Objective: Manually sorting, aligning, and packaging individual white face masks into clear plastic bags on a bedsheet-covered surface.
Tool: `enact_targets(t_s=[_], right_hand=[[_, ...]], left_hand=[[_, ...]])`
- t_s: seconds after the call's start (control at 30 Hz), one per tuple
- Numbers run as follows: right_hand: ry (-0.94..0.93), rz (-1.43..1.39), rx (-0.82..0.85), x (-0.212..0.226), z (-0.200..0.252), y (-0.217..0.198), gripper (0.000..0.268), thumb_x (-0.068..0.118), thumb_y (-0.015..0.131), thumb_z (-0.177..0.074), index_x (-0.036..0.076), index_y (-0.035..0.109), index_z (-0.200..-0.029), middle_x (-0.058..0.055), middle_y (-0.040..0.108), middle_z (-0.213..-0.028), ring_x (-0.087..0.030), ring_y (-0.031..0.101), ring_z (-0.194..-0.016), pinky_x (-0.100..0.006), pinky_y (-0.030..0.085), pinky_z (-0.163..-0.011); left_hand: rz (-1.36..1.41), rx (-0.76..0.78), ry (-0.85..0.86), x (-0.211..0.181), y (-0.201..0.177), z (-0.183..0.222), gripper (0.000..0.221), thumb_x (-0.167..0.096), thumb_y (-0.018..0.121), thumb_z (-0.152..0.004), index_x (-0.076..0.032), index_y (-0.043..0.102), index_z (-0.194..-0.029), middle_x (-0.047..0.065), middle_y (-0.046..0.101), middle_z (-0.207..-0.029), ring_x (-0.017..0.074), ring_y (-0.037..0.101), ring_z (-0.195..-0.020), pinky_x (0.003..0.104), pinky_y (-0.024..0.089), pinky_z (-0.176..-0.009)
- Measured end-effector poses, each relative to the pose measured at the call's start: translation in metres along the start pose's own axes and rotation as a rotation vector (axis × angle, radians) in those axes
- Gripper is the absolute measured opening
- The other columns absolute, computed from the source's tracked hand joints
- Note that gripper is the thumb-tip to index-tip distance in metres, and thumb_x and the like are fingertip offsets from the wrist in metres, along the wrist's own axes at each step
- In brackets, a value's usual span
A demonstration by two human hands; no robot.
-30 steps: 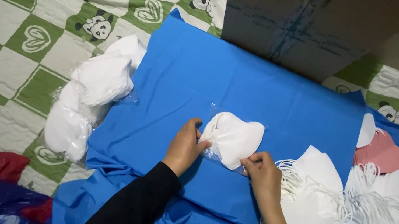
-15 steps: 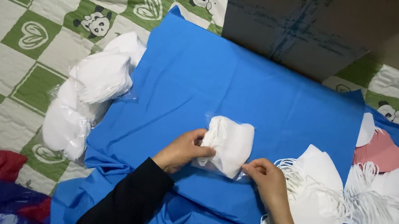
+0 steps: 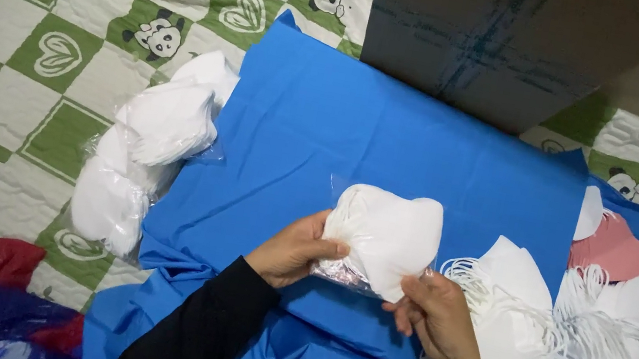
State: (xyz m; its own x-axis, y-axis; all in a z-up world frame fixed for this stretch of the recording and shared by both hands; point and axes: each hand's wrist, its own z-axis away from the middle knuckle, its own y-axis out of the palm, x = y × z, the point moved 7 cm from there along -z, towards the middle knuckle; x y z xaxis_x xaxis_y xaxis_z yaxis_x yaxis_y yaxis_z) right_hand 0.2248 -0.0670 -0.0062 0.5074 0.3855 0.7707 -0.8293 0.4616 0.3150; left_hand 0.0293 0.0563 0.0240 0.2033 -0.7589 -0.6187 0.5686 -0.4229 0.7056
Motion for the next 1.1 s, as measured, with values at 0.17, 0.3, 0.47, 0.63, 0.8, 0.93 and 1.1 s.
enact_targets(t_s=[0.17, 0.3, 0.47, 0.63, 0.8, 0.93, 1.1], right_hand=[[-0.037, -0.024, 0.064, -0.003, 0.014, -0.008, 0.019, -0.002, 0.063, -0.091, -0.021, 0.062, -0.093, -0.040, 0.071, -0.067, -0.028, 0.059, -0.034, -0.030, 0.045, -0.027], [0.031, -0.092, 0.181, -0.004, 0.034, 0.013, 0.027, 0.002, 0.062, -0.091, -0.024, 0.059, -0.097, -0.041, 0.074, -0.079, -0.029, 0.064, -0.040, -0.027, 0.047, -0.029], [0.096, -0.129, 0.272, -0.006, 0.053, 0.039, 0.068, 0.001, 0.054, -0.091, -0.014, 0.028, -0.152, -0.049, 0.072, -0.106, -0.036, 0.075, -0.060, -0.032, 0.059, -0.041], [0.092, 0.094, -0.015, 0.009, 0.068, 0.021, 0.053, -0.001, 0.045, -0.095, -0.013, 0.048, -0.146, -0.043, 0.077, -0.108, -0.044, 0.076, -0.084, -0.043, 0.059, -0.067], [0.116, 0.254, -0.078, 0.011, 0.069, 0.030, 0.046, 0.001, 0.049, -0.096, -0.010, 0.060, -0.140, -0.036, 0.080, -0.110, -0.040, 0.076, -0.091, -0.045, 0.059, -0.077], [0.073, 0.306, -0.065, 0.005, 0.067, 0.028, 0.044, 0.004, 0.055, -0.095, -0.008, 0.065, -0.136, -0.031, 0.083, -0.109, -0.034, 0.076, -0.090, -0.040, 0.059, -0.079], [0.041, 0.386, -0.068, 0.005, 0.060, 0.024, 0.045, 0.007, 0.052, -0.096, -0.006, 0.061, -0.138, -0.030, 0.082, -0.110, -0.033, 0.078, -0.093, -0.039, 0.062, -0.079]], left_hand=[[-0.004, 0.043, 0.041, -0.007, 0.014, 0.011, 0.070, 0.009, 0.062, -0.088, 0.006, 0.036, -0.152, 0.022, 0.062, -0.125, 0.0186, 0.069, -0.097, 0.026, 0.058, -0.085], [-0.001, 0.052, 0.034, -0.017, 0.025, 0.036, 0.079, 0.007, 0.064, -0.086, 0.003, 0.031, -0.157, 0.024, 0.057, -0.138, 0.0227, 0.065, -0.110, 0.029, 0.055, -0.095], [0.012, -0.134, -0.007, -0.046, -0.017, 0.091, 0.080, 0.006, 0.067, -0.081, 0.003, 0.036, -0.154, 0.025, 0.060, -0.138, 0.0267, 0.066, -0.109, 0.035, 0.056, -0.094], [-0.729, -1.114, 0.259, -0.193, -0.057, 0.215, 0.069, -0.001, 0.055, -0.093, -0.007, 0.034, -0.158, 0.021, 0.060, -0.125, 0.0287, 0.064, -0.099, 0.040, 0.057, -0.085], [-1.797, -1.327, 0.187, -0.198, -0.136, 0.252, 0.088, 0.014, 0.057, -0.088, -0.001, 0.022, -0.168, 0.031, 0.063, -0.106, 0.0442, 0.065, -0.086, 0.050, 0.055, -0.075], [-2.457, -1.240, -0.037, -0.091, -0.253, 0.208, 0.079, -0.004, 0.050, -0.097, -0.025, 0.025, -0.170, 0.013, 0.058, -0.104, 0.0245, 0.061, -0.068, 0.038, 0.055, -0.060], [-2.453, -1.329, 0.172, -0.071, -0.239, 0.174, 0.083, -0.001, 0.060, -0.084, -0.033, 0.044, -0.159, 0.034, 0.051, -0.135, 0.0451, 0.058, -0.104, 0.045, 0.058, -0.059]])
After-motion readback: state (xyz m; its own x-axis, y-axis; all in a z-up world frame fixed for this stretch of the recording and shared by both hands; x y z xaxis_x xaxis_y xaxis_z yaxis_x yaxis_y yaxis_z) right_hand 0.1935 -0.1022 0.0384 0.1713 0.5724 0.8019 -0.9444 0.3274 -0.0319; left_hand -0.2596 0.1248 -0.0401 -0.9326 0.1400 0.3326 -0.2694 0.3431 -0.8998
